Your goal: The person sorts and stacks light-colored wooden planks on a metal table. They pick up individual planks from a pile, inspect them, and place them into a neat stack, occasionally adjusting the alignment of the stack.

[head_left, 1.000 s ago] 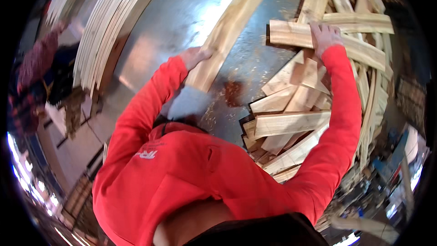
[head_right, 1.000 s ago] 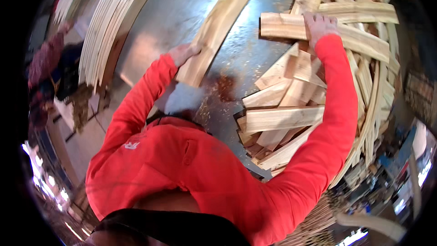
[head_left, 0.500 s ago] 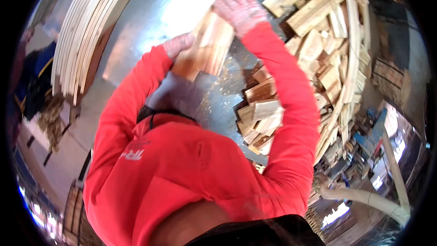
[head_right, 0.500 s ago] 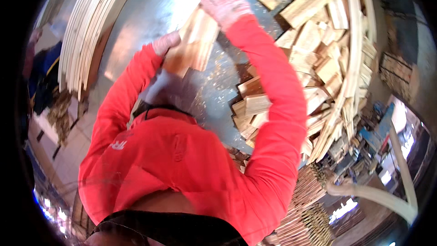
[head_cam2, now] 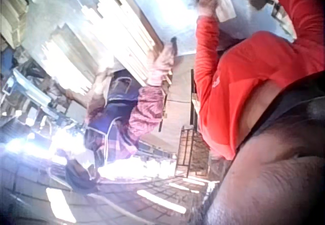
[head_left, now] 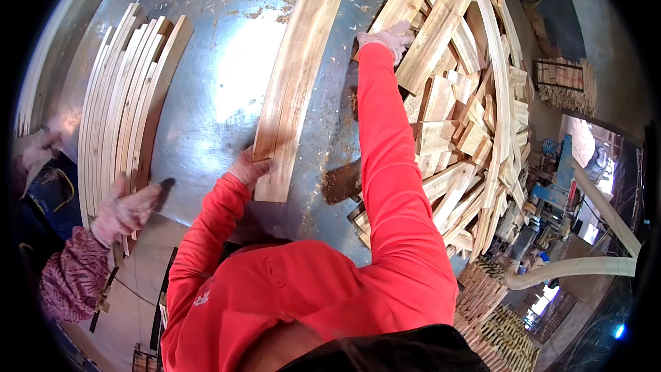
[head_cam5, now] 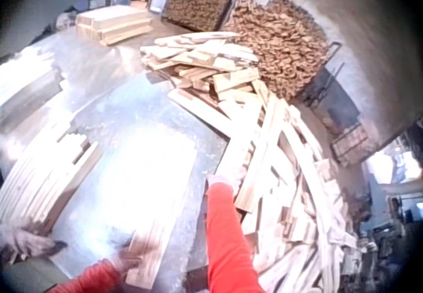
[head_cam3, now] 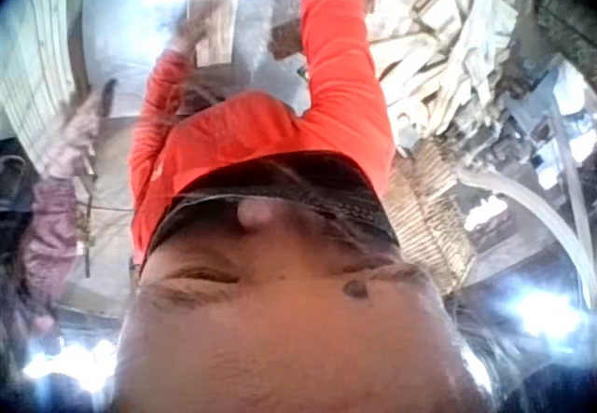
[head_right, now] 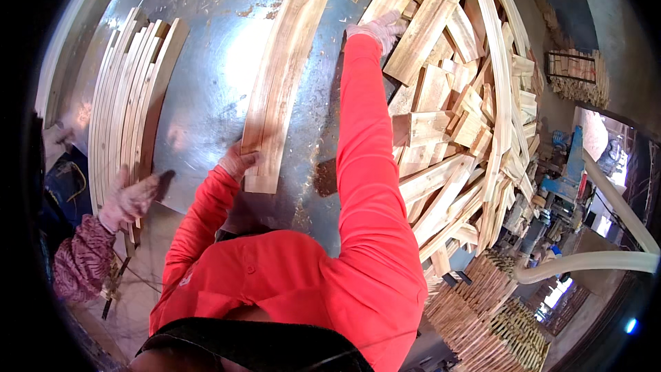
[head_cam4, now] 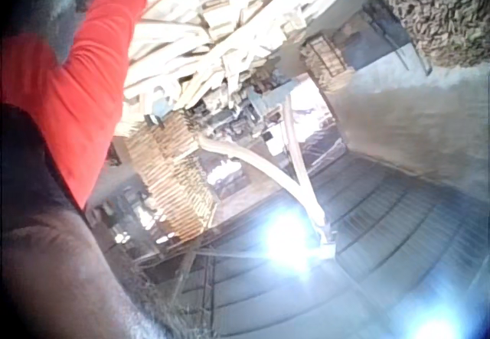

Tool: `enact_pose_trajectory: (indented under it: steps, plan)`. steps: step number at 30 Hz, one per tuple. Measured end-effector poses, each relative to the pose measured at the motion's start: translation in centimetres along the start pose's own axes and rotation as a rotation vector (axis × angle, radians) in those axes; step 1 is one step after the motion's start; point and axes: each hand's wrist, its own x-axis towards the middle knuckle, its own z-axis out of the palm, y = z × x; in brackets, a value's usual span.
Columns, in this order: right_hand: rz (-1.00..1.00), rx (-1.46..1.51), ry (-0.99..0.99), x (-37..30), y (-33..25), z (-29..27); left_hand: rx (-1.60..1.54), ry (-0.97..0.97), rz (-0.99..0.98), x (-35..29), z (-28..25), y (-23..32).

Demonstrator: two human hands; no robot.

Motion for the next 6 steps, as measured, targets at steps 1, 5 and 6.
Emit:
enact_pose_trajectory:
  steps: [1, 5, 6]
  plan:
    - [0.07, 0.032, -0.042, 0.3, 0.1, 0.1, 0.035, 0.049, 0.04, -0.3, 0.2, 0.5]
    - [-0.15, 0.276, -0.034, -3.5, 3.4, -1.3, 0.627, 0.297, -0.066, -1.9, -1.3, 4.1]
    - [-0.144, 0.279, -0.039, -4.0, 3.9, -1.3, 0.803, 0.369, -0.073, -2.2, -1.5, 4.7]
